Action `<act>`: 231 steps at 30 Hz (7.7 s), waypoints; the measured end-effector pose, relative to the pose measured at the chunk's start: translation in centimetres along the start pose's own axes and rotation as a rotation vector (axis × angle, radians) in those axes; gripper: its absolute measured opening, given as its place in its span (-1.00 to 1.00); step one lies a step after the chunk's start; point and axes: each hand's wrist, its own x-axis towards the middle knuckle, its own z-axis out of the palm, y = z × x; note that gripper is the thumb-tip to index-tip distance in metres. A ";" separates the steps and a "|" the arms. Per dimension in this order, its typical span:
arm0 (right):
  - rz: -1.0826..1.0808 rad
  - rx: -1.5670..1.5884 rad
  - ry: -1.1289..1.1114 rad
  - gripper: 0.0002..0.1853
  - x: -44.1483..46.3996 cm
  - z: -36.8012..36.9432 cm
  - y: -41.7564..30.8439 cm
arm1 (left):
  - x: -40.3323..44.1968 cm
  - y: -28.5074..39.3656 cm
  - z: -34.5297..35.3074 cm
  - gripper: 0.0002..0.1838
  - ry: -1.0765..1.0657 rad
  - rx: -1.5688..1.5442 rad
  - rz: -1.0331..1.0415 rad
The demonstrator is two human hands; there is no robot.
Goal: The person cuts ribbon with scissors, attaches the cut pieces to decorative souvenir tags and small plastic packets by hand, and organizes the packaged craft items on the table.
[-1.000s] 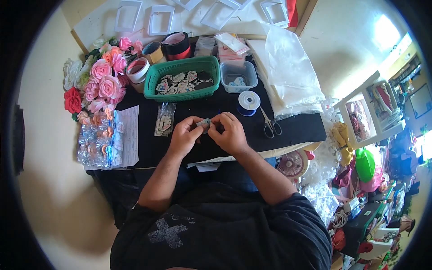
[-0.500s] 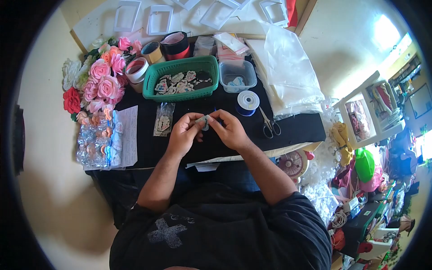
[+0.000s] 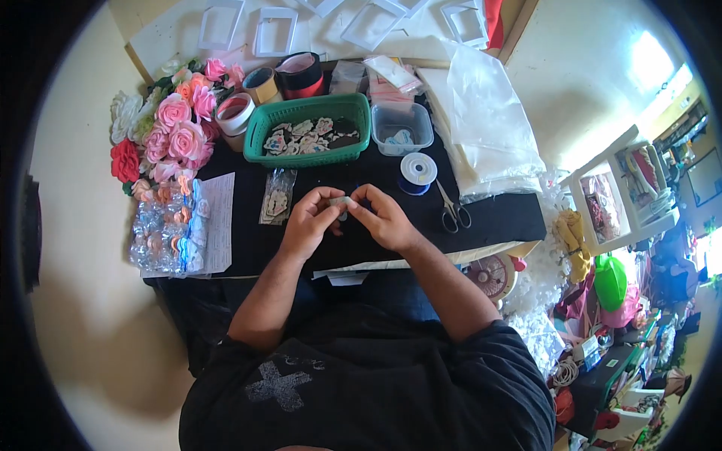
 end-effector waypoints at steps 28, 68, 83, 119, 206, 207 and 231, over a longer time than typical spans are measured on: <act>0.027 -0.090 0.211 -0.84 -0.1 0.6 0.1 | 0.2 0.2 0.2 -0.76 0.040 0.048 0.026; -0.006 -0.459 0.266 -0.85 -0.1 1.4 -1.4 | 0.3 -0.3 0.3 -0.76 0.061 0.157 0.028; 0.010 -0.155 0.300 -0.68 -0.1 1.6 -1.2 | 0.6 -0.5 0.4 -0.77 0.214 -0.078 0.058; 0.021 -0.305 0.212 -0.90 -0.4 1.6 -1.0 | 0.6 -0.4 0.6 -0.77 0.116 0.133 0.103; -0.069 -0.242 0.249 -0.83 -0.4 0.9 -1.3 | -0.1 -0.3 0.5 -0.79 0.031 0.024 0.128; -0.069 -0.242 0.250 -0.83 -0.4 1.0 -1.2 | -0.1 -0.2 0.5 -0.79 0.030 0.024 0.128; 0.025 -0.121 0.268 -0.80 -0.2 0.7 -0.6 | -0.3 -0.2 0.4 -0.78 0.022 0.078 0.132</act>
